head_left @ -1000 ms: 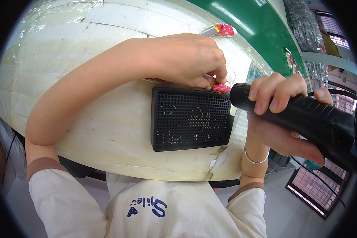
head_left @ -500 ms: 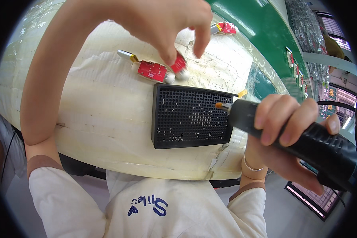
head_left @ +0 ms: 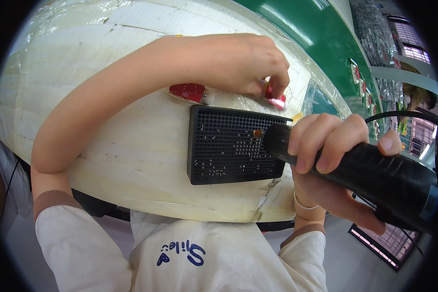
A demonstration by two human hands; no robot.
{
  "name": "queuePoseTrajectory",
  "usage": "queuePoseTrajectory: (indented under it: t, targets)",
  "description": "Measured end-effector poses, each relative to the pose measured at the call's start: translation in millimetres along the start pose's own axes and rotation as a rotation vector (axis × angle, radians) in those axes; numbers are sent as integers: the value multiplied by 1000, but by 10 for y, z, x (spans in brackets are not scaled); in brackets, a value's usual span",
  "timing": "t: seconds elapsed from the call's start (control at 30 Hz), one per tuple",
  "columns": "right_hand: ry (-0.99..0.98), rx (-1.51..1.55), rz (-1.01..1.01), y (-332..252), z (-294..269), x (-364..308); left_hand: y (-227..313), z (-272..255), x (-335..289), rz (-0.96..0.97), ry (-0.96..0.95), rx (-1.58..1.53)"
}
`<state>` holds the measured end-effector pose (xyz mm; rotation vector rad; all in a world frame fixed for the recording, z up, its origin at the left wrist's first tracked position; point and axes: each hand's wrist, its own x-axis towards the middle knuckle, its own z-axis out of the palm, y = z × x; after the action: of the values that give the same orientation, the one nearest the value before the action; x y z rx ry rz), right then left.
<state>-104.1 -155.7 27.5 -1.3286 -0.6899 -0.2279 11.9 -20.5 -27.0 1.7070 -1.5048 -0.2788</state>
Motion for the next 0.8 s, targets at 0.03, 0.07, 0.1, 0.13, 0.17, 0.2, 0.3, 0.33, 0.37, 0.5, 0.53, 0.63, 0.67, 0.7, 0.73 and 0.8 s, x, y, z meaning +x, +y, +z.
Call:
queuePoseTrajectory:
  t: [0.03, 0.07, 0.1, 0.13, 0.17, 0.2, 0.3, 0.33, 0.37, 0.5, 0.53, 0.63, 0.67, 0.7, 0.73, 0.8]
  targets:
    - [-8, -12, 4, -64, -3, 29, 24, 13, 22, -25, -42, -44]
    - [-15, -25, 8, -135, -10, 57, 43, 26, 49, -49, -85, -88]
    - [-1, -53, 11, -223, -32, 79, 49, 59, 79, -23, -25, -93]
    - [-2, -40, 11, -225, -55, 100, 40, 59, 48, -35, -24, -90]
    - [14, -79, -4, -226, -77, 118, 32, 56, 16, -56, -38, -71]
    - [31, -118, -20, -220, -99, 125, 27, 54, -13, -76, -52, -51]
    - [19, -131, -40, -143, -220, 124, 47, 68, 25, -101, -71, -69]
    - [1, -136, -59, -113, -247, 120, 54, 67, 28, -98, -72, -69]
    - [21, -109, -66, -87, -254, 118, 59, 65, 31, -111, -74, -89]
    - [-10, -107, -69, -4, -302, 122, 53, 62, 20, -117, -74, -106]
    - [-26, -100, -70, 0, -319, 123, 61, 60, 28, -116, -74, -107]
    - [-37, -77, -68, 12, -318, 117, 81, 57, 44, -126, -70, -103]
    - [-31, -59, -65, 21, -312, 117, 83, 57, 49, -127, -72, -91]
    - [-32, -57, -66, 28, -319, 120, 86, 56, 52, -127, -74, -79]
    - [-46, -67, -67, 34, -328, 124, 91, 55, 51, -127, -73, -79]
    - [-61, -78, -69, 34, -326, 130, 103, 53, 48, -151, -66, -94]
